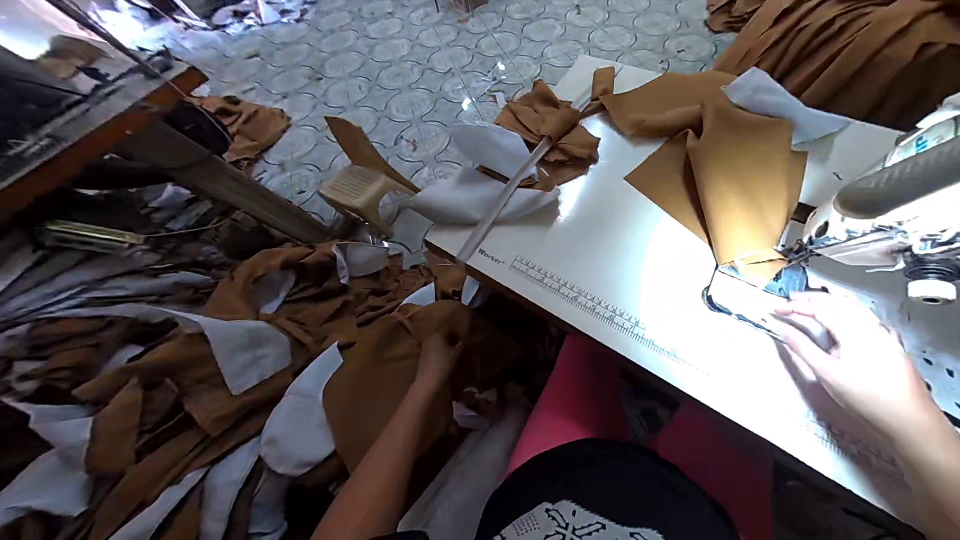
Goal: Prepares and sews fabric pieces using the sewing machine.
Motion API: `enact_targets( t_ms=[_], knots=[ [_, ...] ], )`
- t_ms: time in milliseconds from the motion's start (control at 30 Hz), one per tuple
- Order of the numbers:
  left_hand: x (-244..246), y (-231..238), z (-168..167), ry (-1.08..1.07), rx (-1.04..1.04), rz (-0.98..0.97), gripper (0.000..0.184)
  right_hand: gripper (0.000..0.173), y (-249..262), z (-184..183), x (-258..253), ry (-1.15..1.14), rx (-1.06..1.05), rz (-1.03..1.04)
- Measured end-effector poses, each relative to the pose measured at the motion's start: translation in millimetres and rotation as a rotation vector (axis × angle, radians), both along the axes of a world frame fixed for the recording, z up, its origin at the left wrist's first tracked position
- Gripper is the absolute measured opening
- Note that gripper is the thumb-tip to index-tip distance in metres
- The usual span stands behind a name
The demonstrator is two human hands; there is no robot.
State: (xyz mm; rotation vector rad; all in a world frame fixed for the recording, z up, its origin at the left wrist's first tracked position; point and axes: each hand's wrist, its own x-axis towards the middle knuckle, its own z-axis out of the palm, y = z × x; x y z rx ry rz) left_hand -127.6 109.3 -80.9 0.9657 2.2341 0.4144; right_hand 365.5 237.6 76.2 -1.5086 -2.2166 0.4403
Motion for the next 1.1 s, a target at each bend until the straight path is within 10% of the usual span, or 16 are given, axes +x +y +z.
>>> enact_targets(
  t_ms=[133, 233, 367, 433, 567, 900, 1000, 1100],
  knots=[
    [62, -6, 82, -0.722, 0.617, -0.068, 0.008, 0.058, -80, 16, -50, 0.412, -0.476, 0.529],
    [124, 6, 133, -0.881, 0.897, -0.691, 0.014, 0.086, -111, -16, -90, 0.76, -0.876, 0.48],
    [182, 28, 158, -0.59, 1.097, -1.055, 0.017, 0.033, -98, 1, -108, 1.415, -0.928, 0.037],
    [195, 51, 154, -0.798, 1.072, -0.919, 0.043, 0.011, -89, 32, -98, 1.337, -0.746, 0.078],
    [221, 85, 164, -1.141, 0.621, -1.054, 0.111, 0.022, -89, 59, -61, 1.046, -0.488, 0.518],
    [272, 66, 150, -1.336, 0.139, -1.369, 0.073, 0.022, -118, 98, -6, 1.304, -0.326, 0.768],
    [266, 50, 157, -1.548, 0.303, -1.119, 0.046, 0.022, -112, 91, -10, 1.34, -0.325, 0.768],
    [224, 57, 190, -1.316, 0.76, -0.923, 0.06, 0.017, -92, 80, 2, 1.281, -0.285, 0.45]
  ],
)
